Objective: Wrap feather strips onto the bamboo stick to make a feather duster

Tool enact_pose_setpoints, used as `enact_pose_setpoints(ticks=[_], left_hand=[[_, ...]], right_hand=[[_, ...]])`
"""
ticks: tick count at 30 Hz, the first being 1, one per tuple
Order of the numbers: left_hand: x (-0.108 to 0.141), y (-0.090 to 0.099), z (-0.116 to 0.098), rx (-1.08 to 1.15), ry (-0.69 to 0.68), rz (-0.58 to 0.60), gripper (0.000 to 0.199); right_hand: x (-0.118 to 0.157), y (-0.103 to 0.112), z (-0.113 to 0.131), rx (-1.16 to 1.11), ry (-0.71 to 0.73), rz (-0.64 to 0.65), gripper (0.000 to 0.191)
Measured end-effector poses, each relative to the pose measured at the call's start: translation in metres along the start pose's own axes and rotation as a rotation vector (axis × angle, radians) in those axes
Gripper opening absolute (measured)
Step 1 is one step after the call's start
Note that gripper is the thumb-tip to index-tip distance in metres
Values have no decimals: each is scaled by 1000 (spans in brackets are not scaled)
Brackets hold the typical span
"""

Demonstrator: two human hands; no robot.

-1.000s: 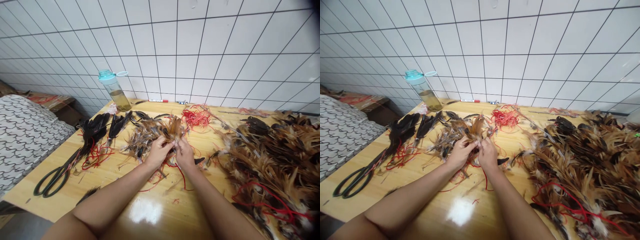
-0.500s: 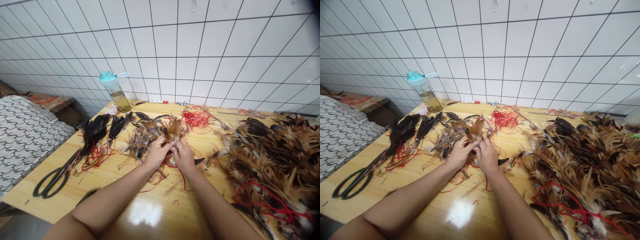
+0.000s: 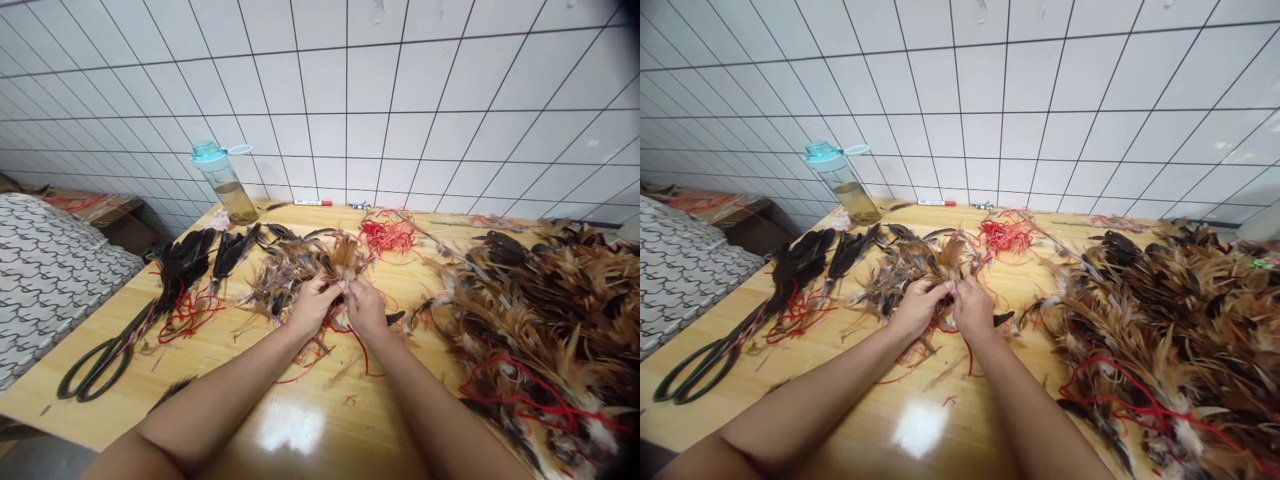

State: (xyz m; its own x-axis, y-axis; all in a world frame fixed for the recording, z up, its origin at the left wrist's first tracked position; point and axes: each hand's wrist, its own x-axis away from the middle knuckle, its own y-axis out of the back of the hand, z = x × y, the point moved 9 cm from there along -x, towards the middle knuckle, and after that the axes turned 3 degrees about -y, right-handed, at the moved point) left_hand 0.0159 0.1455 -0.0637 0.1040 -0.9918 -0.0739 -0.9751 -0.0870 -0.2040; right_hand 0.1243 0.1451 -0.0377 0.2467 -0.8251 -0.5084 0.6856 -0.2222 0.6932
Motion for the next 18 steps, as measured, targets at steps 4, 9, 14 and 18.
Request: enact_pose_setpoints(ticks=[4, 9, 14, 18], left_hand=[[0, -3, -3, 6, -4, -15, 19], [0, -2, -6, -56, -26, -50, 22], [-2, -3, -22, -242, -151, 50, 23], [-9, 11, -51, -479, -325, 21, 23]], right_hand=[[0, -2, -3, 50, -65, 25, 24], [-3, -4, -10, -98, -120, 66, 24], [-9, -3, -27, -429, -214, 18, 24], [-9, 3, -66, -654, -461, -114, 29]])
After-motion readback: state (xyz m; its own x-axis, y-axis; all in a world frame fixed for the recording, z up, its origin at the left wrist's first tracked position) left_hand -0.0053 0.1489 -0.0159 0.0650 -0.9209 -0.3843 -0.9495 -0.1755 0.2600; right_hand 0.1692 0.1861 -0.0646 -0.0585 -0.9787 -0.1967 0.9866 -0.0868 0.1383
